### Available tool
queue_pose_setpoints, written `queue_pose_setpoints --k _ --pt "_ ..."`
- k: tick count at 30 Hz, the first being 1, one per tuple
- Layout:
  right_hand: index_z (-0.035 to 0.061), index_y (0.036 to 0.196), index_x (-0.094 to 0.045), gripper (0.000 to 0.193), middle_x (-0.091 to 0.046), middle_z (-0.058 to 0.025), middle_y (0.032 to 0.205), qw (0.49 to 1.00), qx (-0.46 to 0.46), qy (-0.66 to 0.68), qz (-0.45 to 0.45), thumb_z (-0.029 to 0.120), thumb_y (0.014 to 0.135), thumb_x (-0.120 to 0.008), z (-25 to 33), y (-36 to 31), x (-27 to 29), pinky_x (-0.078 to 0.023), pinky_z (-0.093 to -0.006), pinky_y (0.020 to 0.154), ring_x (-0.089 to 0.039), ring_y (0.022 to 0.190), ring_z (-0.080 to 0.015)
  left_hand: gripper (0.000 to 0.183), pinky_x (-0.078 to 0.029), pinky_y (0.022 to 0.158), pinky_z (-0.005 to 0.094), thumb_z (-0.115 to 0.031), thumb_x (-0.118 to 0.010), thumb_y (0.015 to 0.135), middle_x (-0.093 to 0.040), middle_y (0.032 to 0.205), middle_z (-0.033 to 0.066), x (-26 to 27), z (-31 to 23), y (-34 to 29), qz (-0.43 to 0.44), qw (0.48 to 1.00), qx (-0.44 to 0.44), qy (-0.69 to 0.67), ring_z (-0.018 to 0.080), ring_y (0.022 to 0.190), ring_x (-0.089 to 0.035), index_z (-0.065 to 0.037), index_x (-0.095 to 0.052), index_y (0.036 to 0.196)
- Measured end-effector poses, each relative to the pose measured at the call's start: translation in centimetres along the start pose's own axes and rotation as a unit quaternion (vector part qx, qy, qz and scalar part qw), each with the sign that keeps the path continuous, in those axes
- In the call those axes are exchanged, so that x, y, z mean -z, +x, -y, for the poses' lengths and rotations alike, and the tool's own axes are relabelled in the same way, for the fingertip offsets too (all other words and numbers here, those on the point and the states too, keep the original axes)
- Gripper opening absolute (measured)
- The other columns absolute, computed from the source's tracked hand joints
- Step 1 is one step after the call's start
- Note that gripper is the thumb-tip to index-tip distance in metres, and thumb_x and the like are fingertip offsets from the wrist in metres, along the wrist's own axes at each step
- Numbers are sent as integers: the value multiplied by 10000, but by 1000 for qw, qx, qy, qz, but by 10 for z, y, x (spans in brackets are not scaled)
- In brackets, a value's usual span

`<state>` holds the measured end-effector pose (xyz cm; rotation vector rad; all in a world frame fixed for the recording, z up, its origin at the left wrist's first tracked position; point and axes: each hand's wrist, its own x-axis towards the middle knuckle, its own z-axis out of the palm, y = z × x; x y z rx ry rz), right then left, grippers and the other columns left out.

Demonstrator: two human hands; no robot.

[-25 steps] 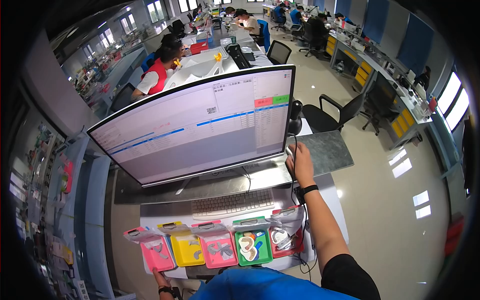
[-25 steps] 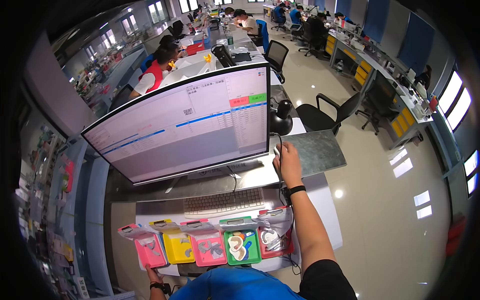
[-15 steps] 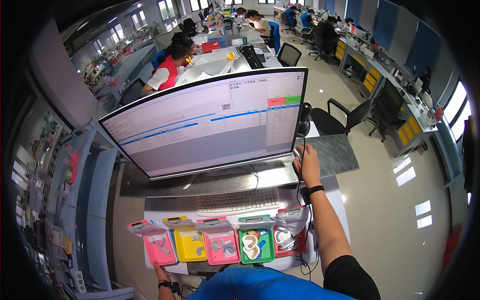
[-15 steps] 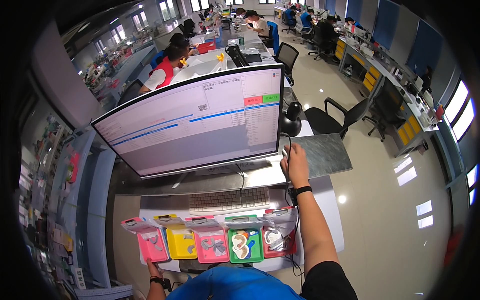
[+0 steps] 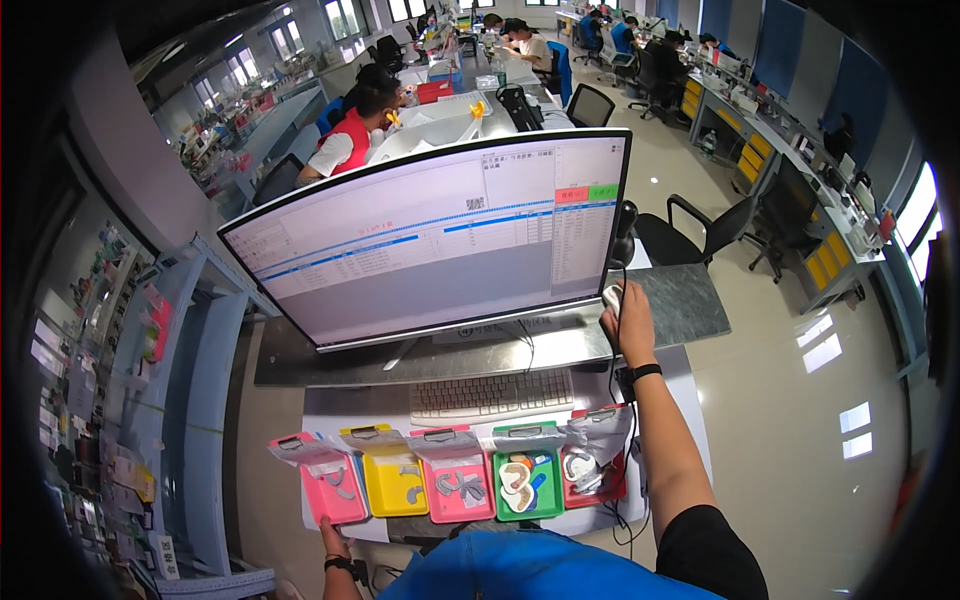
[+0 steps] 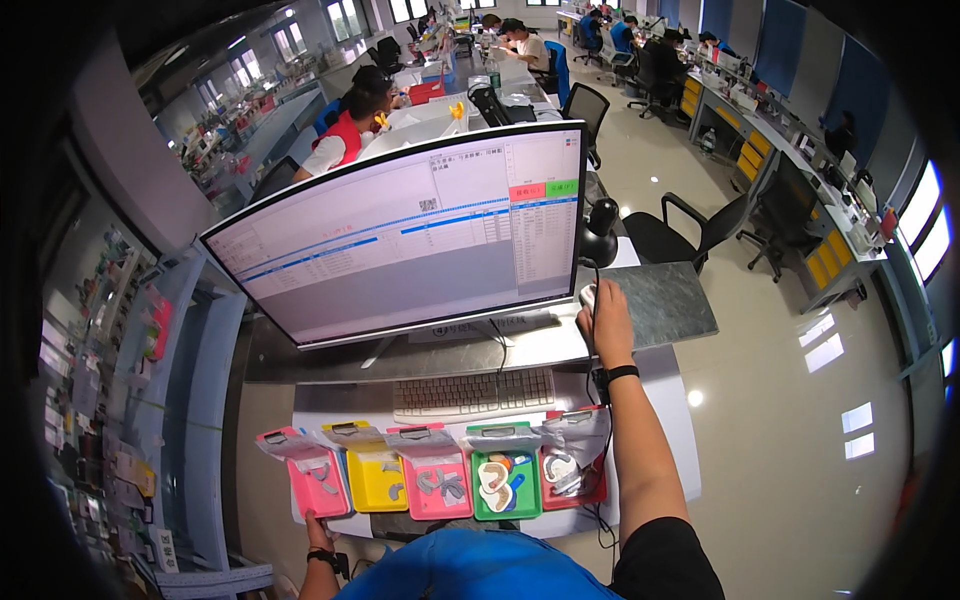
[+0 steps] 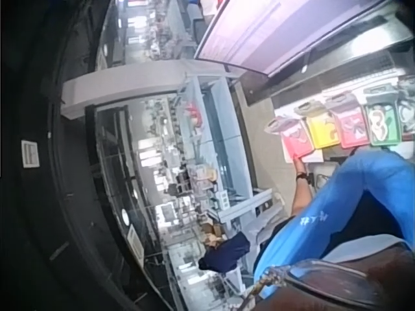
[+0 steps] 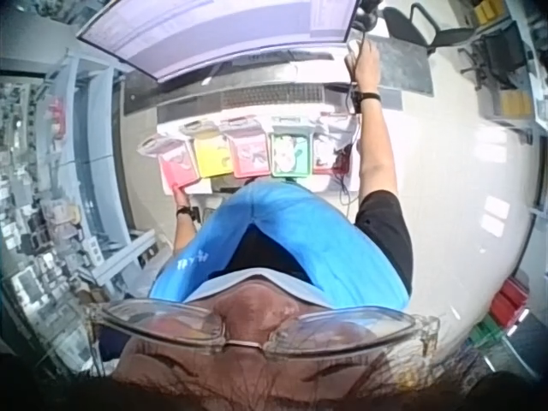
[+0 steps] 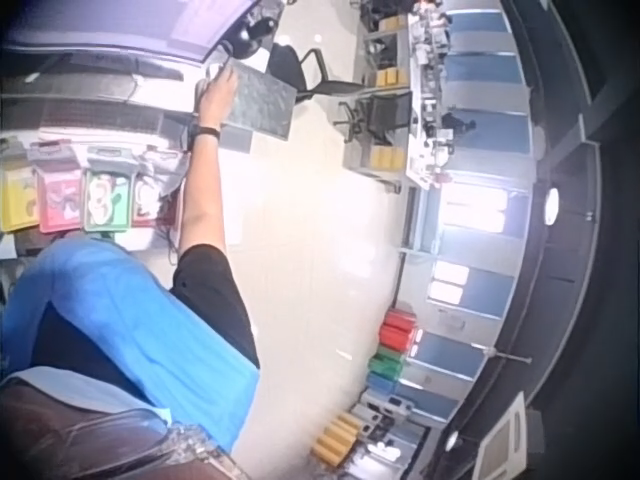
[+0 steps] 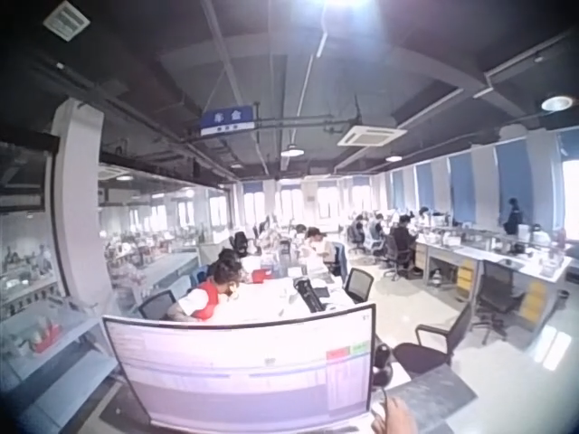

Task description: The recorder uses a handheld barcode scanner to scan items from boxes and sort them into color-coded plastic bins based on the information displayed on a computer screen.

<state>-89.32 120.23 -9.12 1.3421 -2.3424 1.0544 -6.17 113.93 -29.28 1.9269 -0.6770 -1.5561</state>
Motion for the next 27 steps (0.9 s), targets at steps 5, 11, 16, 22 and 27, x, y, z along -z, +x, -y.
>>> queue_pose_setpoints --k 5,11,16,22,27 --pt "10 1389 -535 574 -585 -200 1343 1000 -4 -15 8 107 862 -741 -2 -1 -3 -499 -482 1041 -569 1224 -440 873 -341 1077 678 -805 -435 976 -338 1723 -14 7 -6 -13 2 1000 1 14 245 1599 -281 -282 -298 1662" --pt "47 1354 -617 504 -584 -191 1419 999 -10 -24 31 112 872 -751 -5 -3 -8 -512 -473 1064 -578 1282 -430 954 -276 1175 697 -877 -360 972 -423 1667 62 6 -7 -23 7 997 -37 -67 289 1551 -380 -208 -330 1652" --pt "61 1258 -693 383 -631 -185 1332 999 34 7 22 84 878 -725 2 -2 -6 -520 -460 1045 -618 1221 -420 866 -236 1245 549 -781 -366 1035 -414 1669 65 2 9 -8 -57 957 29 -283 262 1530 -391 -147 -368 1627" --pt "14 1215 -698 347 -646 -180 1297 999 48 3 5 96 879 -719 4 -2 -11 -517 -451 1037 -632 1191 -413 620 -266 1222 524 -599 -488 1074 -527 1506 10 -4 22 4 -27 968 -27 -248 231 1438 -461 -161 -485 1513" --pt "17 1210 -695 347 -648 -191 1294 997 77 -10 2 82 870 -713 0 -3 -10 -515 -452 1035 -631 1195 -415 546 -286 1201 511 -553 -515 1082 -560 1427 -7 -3 22 9 -24 964 -20 -264 217 1395 -485 -160 -528 1461"
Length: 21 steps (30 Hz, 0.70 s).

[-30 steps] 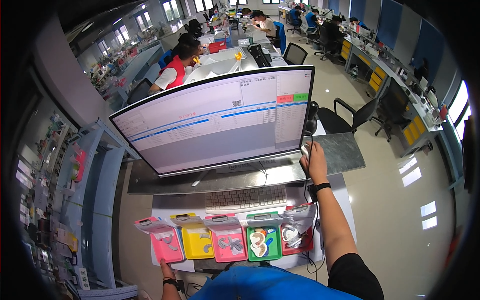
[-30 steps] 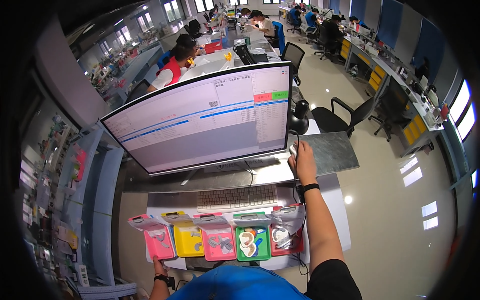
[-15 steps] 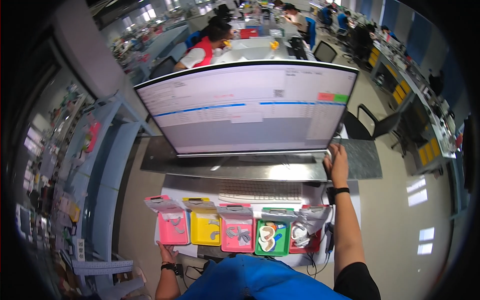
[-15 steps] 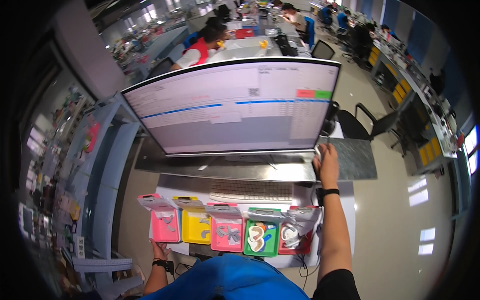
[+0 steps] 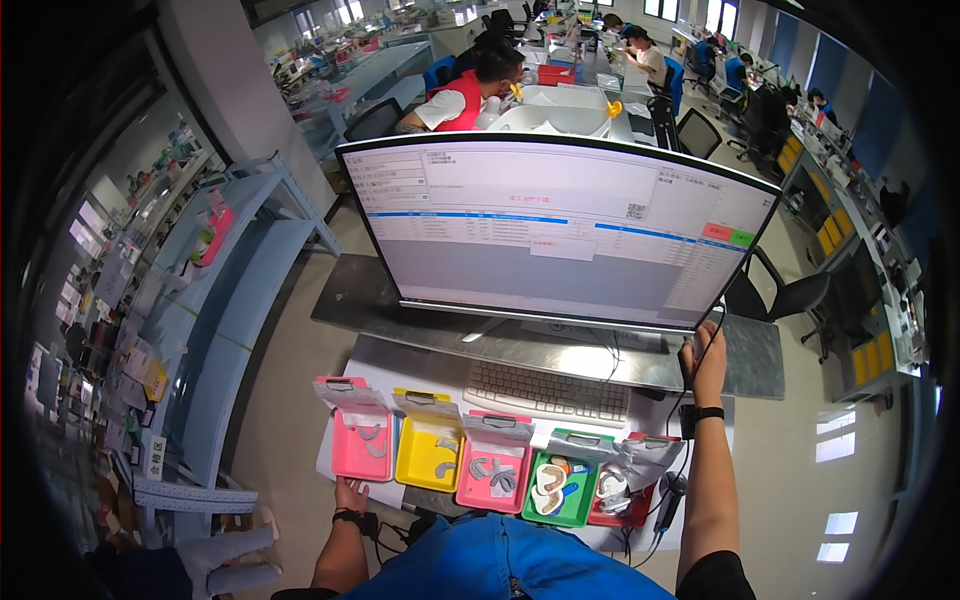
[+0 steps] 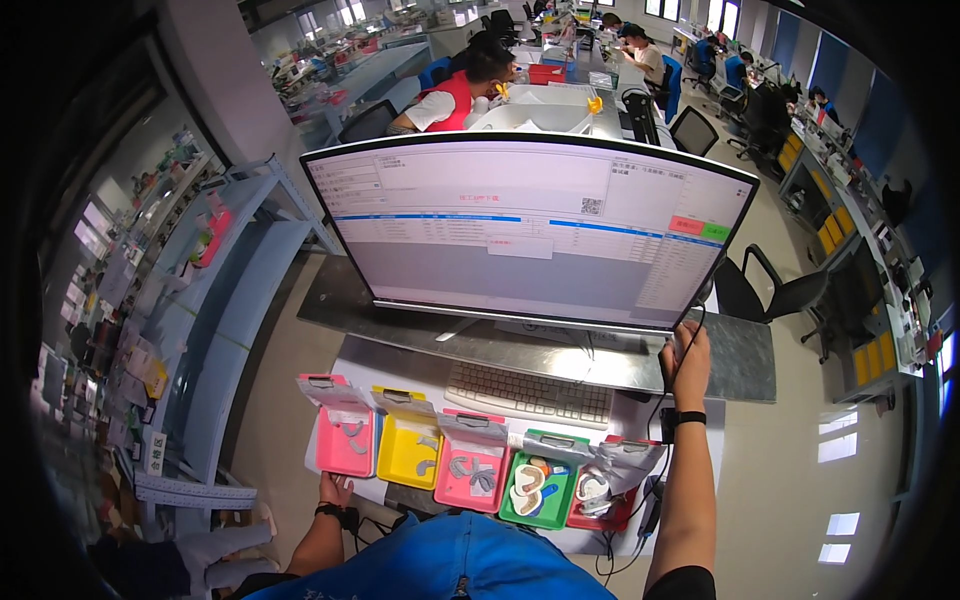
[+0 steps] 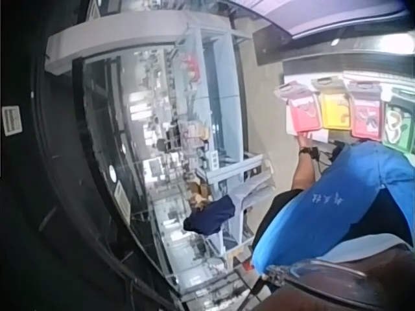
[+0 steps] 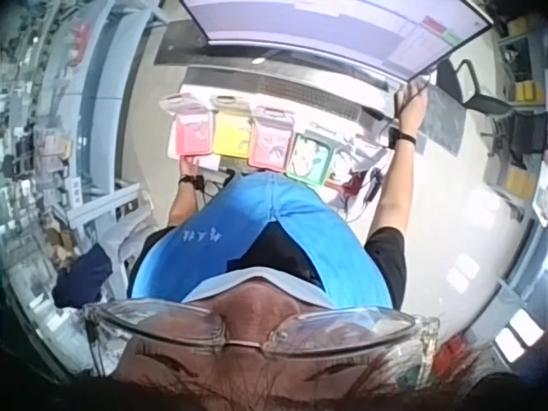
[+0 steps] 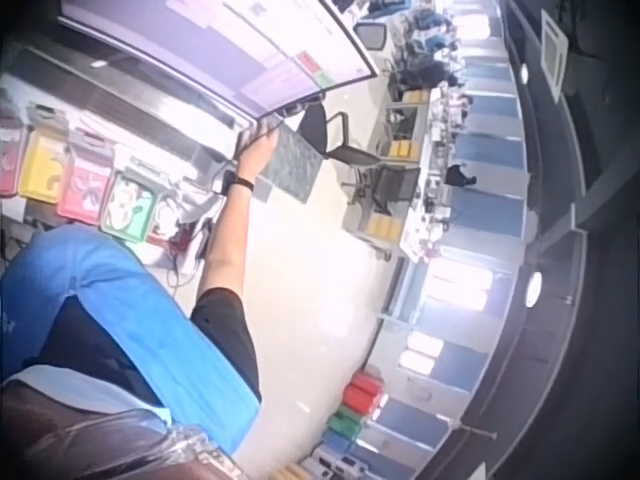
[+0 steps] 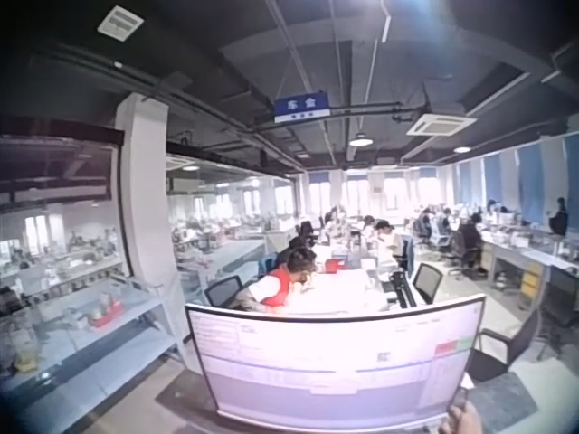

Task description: The recorder uses a handheld barcode scanner to scan items from boxes and sort them into color-coded plastic bins based on the information displayed on a computer screen.

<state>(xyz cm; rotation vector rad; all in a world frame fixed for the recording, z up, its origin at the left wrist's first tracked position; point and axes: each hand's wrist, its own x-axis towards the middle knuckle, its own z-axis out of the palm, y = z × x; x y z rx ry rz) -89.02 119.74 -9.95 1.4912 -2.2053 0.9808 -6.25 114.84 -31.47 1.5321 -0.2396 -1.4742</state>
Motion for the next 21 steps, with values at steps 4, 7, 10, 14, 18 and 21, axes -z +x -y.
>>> queue_pose_setpoints --k 4,7,10,14,18,21 --pt "8 1218 -685 353 -658 -201 1291 1000 -25 7 -9 57 870 -714 0 -1 -3 -514 -444 1040 -637 1190 -420 558 -291 1191 509 -567 -506 1080 -551 1438 5 0 2 6 -30 1000 5 2 217 1377 -495 -155 -524 1456" --pt "-6 1230 -657 359 -662 -199 1303 1000 -18 13 10 61 886 -735 -3 -2 -7 -521 -433 1034 -641 1208 -411 550 -298 1183 522 -566 -501 1079 -543 1444 16 5 3 11 -28 1000 5 1 222 1341 -512 -164 -521 1454" --pt "-2 1314 -597 432 -648 -200 1345 999 36 10 -12 57 907 -730 -8 -5 -10 -519 -427 1047 -645 1213 -407 513 -315 1167 539 -537 -491 1086 -535 1440 31 9 3 16 -28 999 15 3 229 1302 -529 -185 -517 1457" --pt "-5 1313 -599 425 -638 -206 1360 1000 20 12 -2 54 911 -722 -11 -6 -12 -514 -427 1057 -645 1214 -404 438 -369 1120 540 -465 -477 1100 -533 1387 50 10 3 16 -63 997 42 30 233 1264 -549 -200 -524 1445" --pt "-17 1296 -625 407 -629 -207 1372 1000 14 4 19 72 910 -718 -10 -6 -9 -513 -440 1065 -635 1233 -410 386 -418 1090 540 -308 -506 1103 -518 1370 66 10 3 12 -17 999 24 17 247 1254 -553 -173 -482 1464" --pt "-19 1282 -637 398 -626 -209 1377 1000 19 1 12 92 910 -721 -8 -6 -8 -514 -447 1064 -632 1236 -415 434 -465 1071 532 -117 -528 1078 -495 1400 86 10 3 10 -5 990 -25 139 261 1247 -558 -155 -417 1496"
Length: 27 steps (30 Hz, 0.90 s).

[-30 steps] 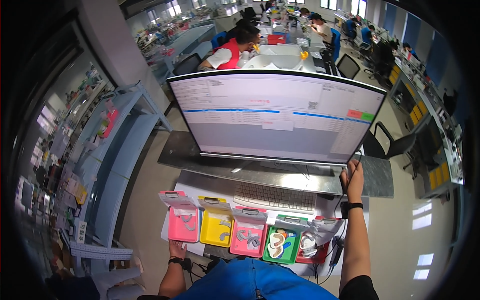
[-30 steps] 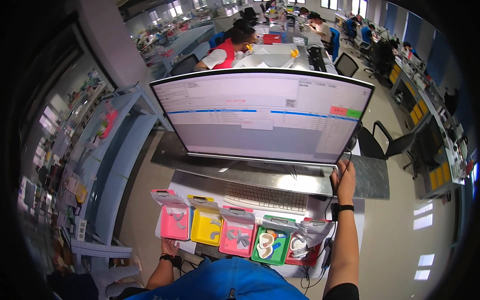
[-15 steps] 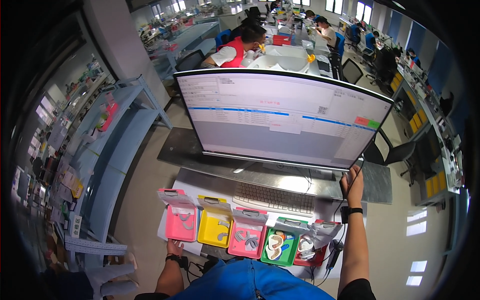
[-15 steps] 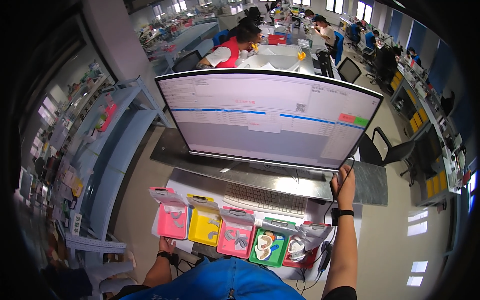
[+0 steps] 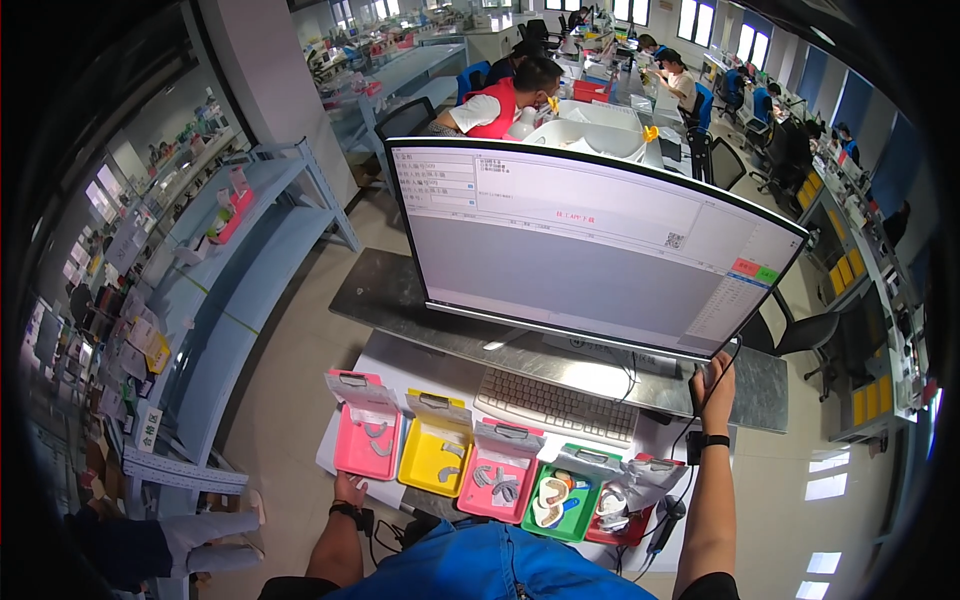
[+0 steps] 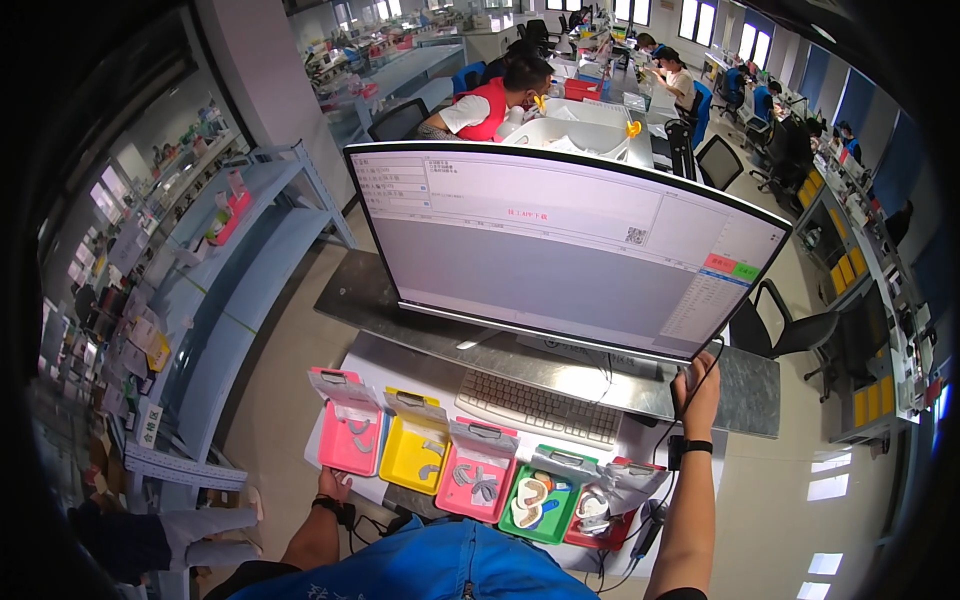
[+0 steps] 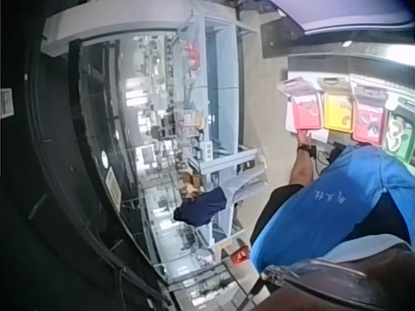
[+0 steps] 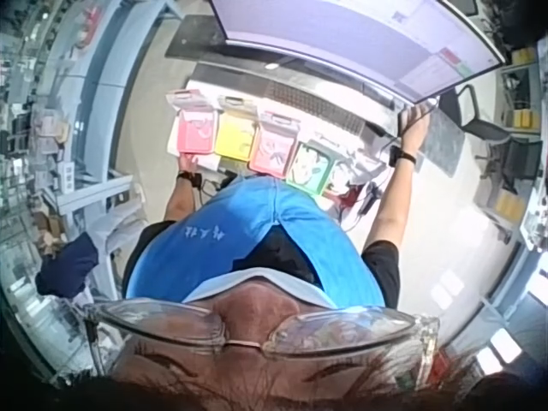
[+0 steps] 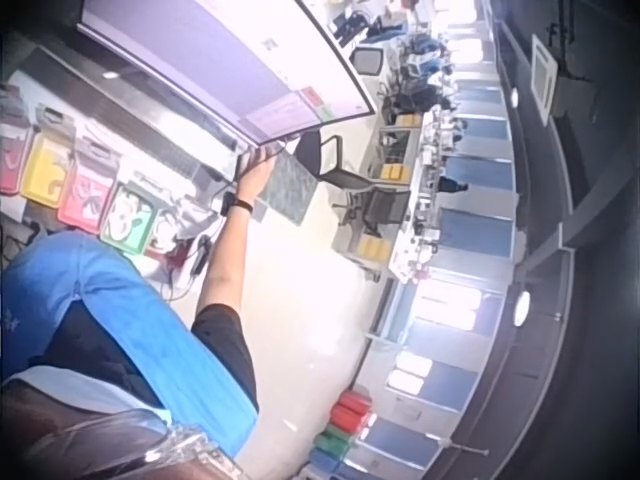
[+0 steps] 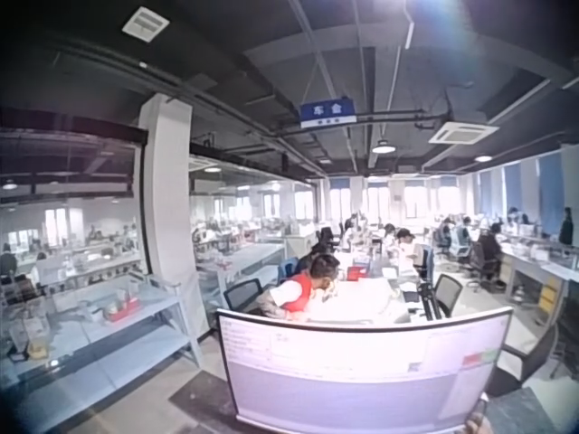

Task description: The recorder uses a handheld barcode scanner to scan items from boxes and sort them into color-coded plastic bins based on the information displayed on a computer screen.

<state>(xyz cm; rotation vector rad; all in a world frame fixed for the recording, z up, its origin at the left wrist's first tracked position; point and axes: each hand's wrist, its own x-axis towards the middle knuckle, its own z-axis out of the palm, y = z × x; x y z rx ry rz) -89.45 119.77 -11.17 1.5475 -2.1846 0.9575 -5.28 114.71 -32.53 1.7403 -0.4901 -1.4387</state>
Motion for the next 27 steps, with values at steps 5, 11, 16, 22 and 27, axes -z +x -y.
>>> queue_pose_setpoints --k 5,11,16,22,27 --pt "-14 1268 -650 384 -629 -213 1374 1000 -18 -1 4 106 910 -722 -1 0 -1 -514 -454 1065 -634 1231 -422 573 -521 1033 482 77 -539 1015 -481 1420 102 1 -4 3 -9 996 52 -70 259 1243 -568 -145 -373 1515" --pt "-4 1287 -651 401 -630 -207 1381 1000 1 -14 -4 128 916 -725 5 3 2 -508 -459 1073 -629 1248 -420 418 -456 1094 526 -146 -533 1079 -498 1403 82 4 2 4 -6 999 33 41 284 1301 -540 -116 -411 1478" --pt "46 1343 -648 418 -633 -174 1391 997 -49 37 -48 113 931 -676 -2 5 6 -480 -450 1104 -607 1289 -398 562 -307 1174 560 -557 -560 1022 -541 1406 55 4 2 4 -28 995 51 -75 276 1331 -513 -139 -524 1396" --pt "9 1108 -702 211 -685 -139 1104 936 -182 163 -255 -26 963 -552 -13 3 19 -559 -342 852 -692 969 -250 497 -356 983 406 -639 -546 1009 -642 1298 -81 -7 -7 3 20 996 53 -69 140 1209 -561 -275 -598 1344" --pt "-1 938 -674 180 -678 -121 941 921 -161 155 -318 -76 906 -514 49 -57 44 -545 -344 772 -667 844 -235 496 -369 1026 432 -632 -550 1019 -643 1297 -59 3 0 11 -36 993 70 -93 163 1169 -560 -257 -621 1335"
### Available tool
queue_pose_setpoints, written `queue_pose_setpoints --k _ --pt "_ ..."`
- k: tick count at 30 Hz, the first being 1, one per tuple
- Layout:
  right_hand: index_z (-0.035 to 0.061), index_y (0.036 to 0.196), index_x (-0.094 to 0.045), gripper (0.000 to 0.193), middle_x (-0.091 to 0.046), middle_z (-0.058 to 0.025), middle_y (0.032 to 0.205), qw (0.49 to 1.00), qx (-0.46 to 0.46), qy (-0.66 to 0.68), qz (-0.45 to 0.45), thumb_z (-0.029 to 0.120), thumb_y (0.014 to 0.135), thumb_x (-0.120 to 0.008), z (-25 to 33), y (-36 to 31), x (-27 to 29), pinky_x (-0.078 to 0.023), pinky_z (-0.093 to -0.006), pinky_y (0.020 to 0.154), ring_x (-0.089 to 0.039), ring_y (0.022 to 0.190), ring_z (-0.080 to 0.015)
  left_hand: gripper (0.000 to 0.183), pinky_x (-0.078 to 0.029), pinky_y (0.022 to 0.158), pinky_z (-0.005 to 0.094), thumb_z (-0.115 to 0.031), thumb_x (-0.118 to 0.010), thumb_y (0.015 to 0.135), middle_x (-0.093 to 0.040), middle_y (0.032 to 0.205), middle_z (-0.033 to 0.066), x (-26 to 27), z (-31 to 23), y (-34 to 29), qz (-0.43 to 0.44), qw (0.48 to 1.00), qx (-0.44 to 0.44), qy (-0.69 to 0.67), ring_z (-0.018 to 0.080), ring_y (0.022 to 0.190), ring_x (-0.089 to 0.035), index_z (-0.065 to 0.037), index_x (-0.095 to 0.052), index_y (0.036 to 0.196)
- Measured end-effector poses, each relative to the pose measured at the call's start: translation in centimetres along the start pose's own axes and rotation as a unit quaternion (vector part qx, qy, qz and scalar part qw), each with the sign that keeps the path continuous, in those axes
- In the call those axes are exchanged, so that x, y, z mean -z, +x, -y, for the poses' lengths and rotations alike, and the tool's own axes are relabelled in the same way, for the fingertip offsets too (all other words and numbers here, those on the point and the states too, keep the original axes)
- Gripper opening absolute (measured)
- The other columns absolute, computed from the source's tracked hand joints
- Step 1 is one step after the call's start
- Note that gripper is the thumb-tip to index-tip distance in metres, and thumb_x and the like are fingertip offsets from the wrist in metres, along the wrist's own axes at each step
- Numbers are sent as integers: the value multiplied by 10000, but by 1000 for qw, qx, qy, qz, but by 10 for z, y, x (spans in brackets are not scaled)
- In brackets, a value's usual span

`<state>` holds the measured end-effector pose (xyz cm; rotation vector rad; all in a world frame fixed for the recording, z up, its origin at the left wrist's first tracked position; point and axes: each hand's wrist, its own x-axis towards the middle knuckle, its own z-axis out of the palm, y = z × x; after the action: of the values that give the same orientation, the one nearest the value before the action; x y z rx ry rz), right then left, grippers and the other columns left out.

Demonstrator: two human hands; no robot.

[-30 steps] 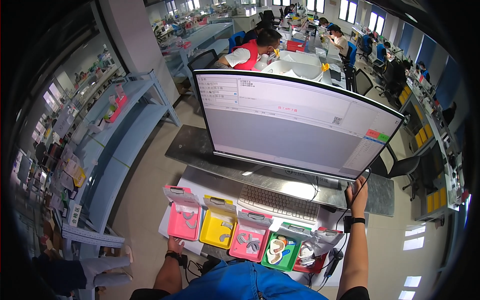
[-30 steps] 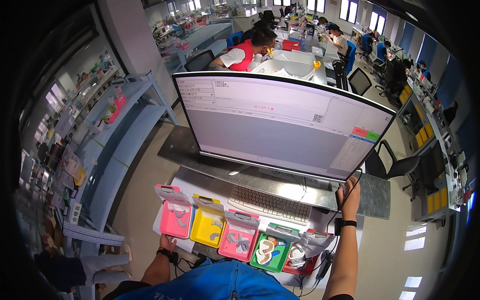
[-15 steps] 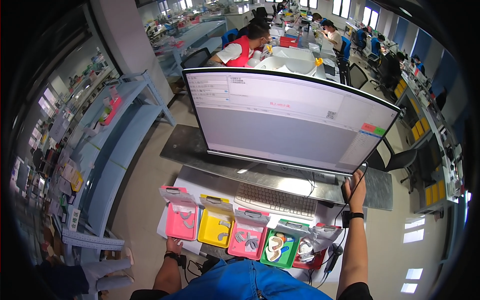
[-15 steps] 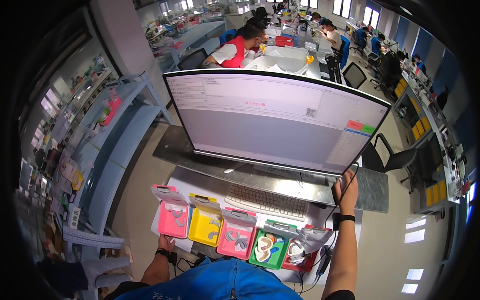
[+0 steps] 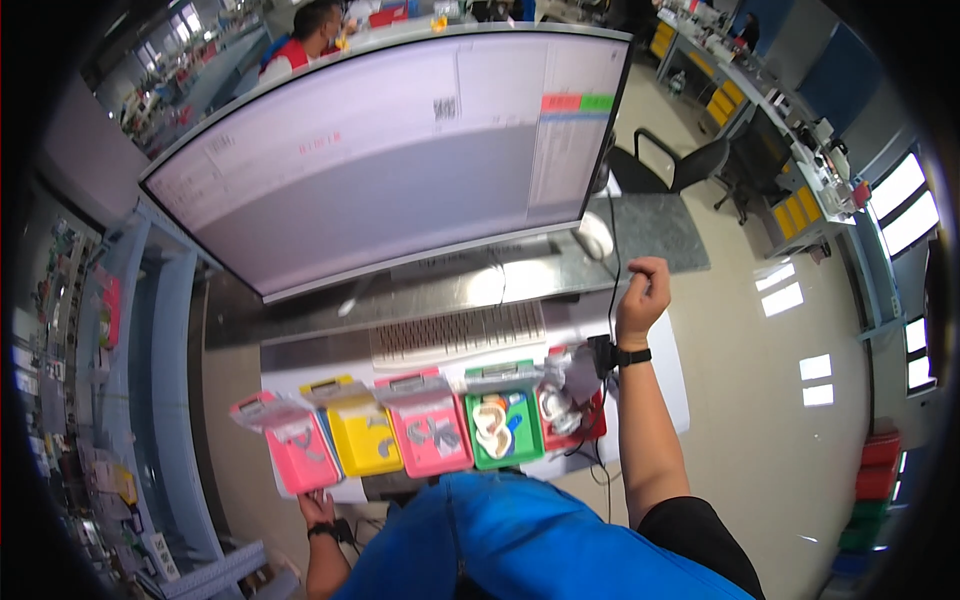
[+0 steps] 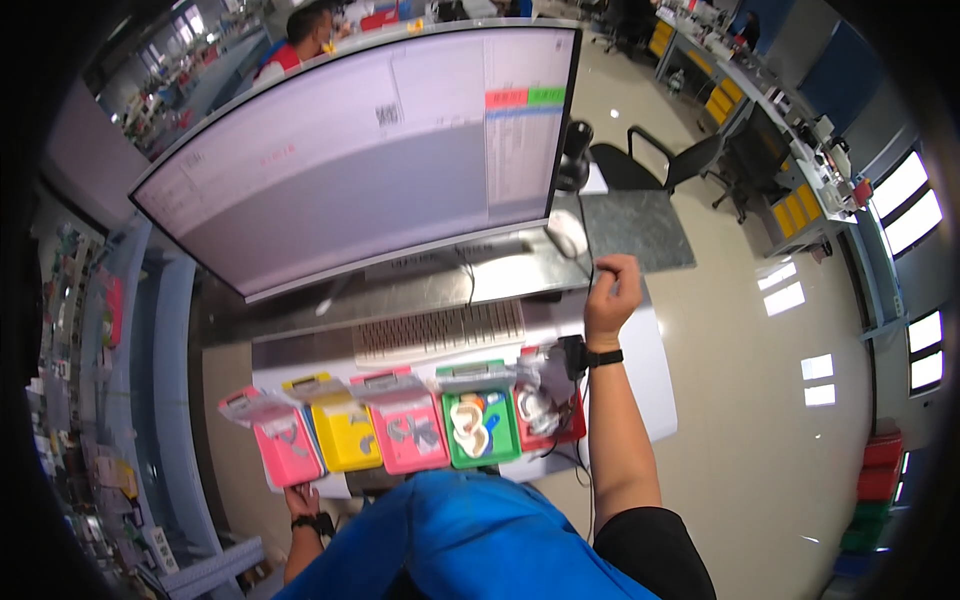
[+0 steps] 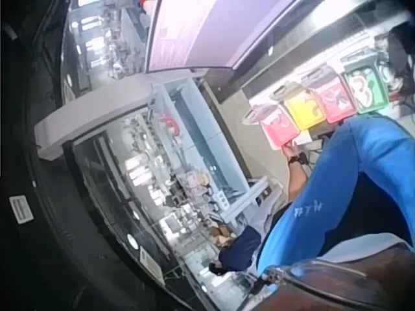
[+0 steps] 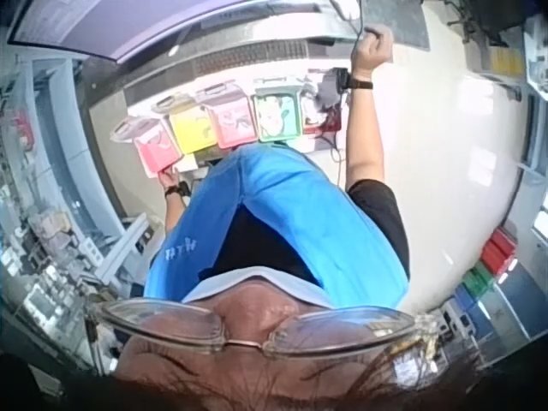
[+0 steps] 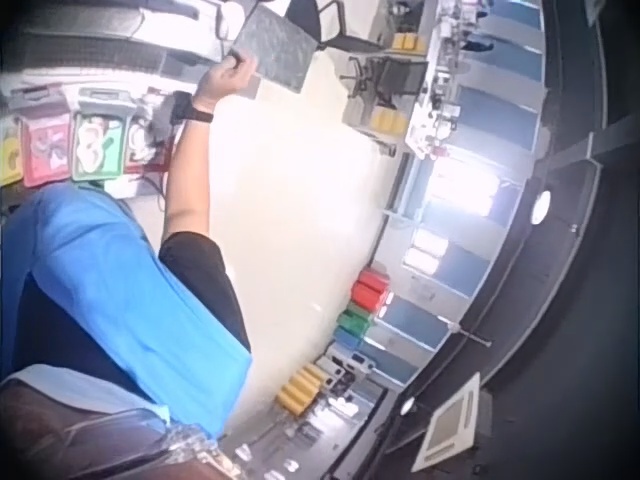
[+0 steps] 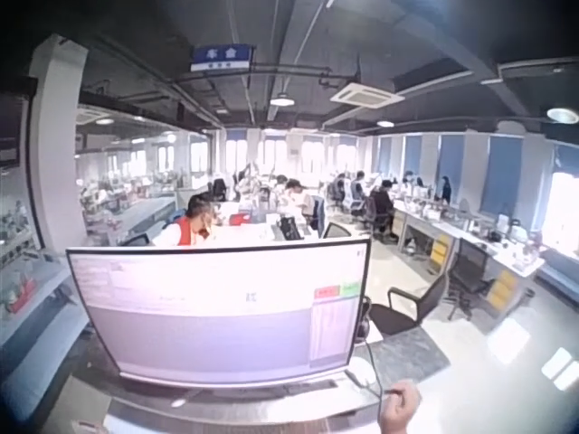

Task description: The recorder uses a handheld barcode scanner to scan items from boxes and sort them into color-coded plastic bins based on the information displayed on a computer screen.

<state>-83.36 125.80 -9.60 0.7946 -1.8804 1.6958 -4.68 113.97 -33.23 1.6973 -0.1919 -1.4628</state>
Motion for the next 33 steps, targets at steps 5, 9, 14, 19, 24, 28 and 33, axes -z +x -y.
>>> queue_pose_setpoints --k 5,9,14,19,24,28,33 --pt "39 873 -683 137 -676 -140 865 900 42 4 433 -37 856 -570 41 -81 19 -553 -386 756 -664 822 -322 560 -382 1062 446 -638 -530 1039 -607 1393 -3 3 0 6 -17 1000 13 17 193 1270 -510 -209 -581 1394" --pt "56 993 -722 148 -735 -160 1001 829 21 -17 558 95 910 -605 17 -86 -17 -564 -478 859 -692 950 -385 537 -389 1044 437 -646 -530 1036 -622 1345 -14 -1 -3 1 19 1000 1 24 191 1239 -518 -219 -603 1353" --pt "82 1255 -681 340 -725 -192 1219 596 94 -198 772 257 969 -625 -6 -81 -66 -552 -520 968 -688 1126 -414 512 -405 1043 441 -637 -527 1041 -621 1280 -15 -1 -1 -1 -22 999 6 30 196 1164 -525 -213 -609 1318" --pt "118 1357 -621 470 -687 -202 1326 520 114 -152 833 290 924 -684 -10 -110 -106 -559 -526 994 -680 1199 -412 543 -431 1015 453 -625 -533 1045 -597 1278 7 4 5 5 14 999 -26 28 211 1140 -523 -180 -579 1353" --pt "112 1433 -565 575 -684 -240 1316 480 130 -162 852 347 929 -710 -16 -127 -120 -561 -526 1004 -674 1212 -425 545 -446 975 474 -590 -523 1060 -529 1318 49 4 6 5 -29 999 -12 21 252 1140 -515 -145 -531 1374" --pt "118 1506 -527 619 -672 -261 1365 430 103 -189 877 335 950 -688 -15 -123 -128 -545 -523 1039 -659 1256 -422 515 -438 1005 514 -565 -518 1062 -537 1308 58 -2 5 -3 -5 999 -41 22 259 1138 -517 -140 -545 1351" --pt "118 1562 -495 651 -642 -236 1443 432 89 -150 885 303 962 -670 -20 -125 -131 -504 -503 1109 -635 1304 -416 535 -397 1094 580 -550 -524 1047 -558 1347 96 -4 4 -7 -25 998 -21 55 306 1208 -523 -118 -549 1361"
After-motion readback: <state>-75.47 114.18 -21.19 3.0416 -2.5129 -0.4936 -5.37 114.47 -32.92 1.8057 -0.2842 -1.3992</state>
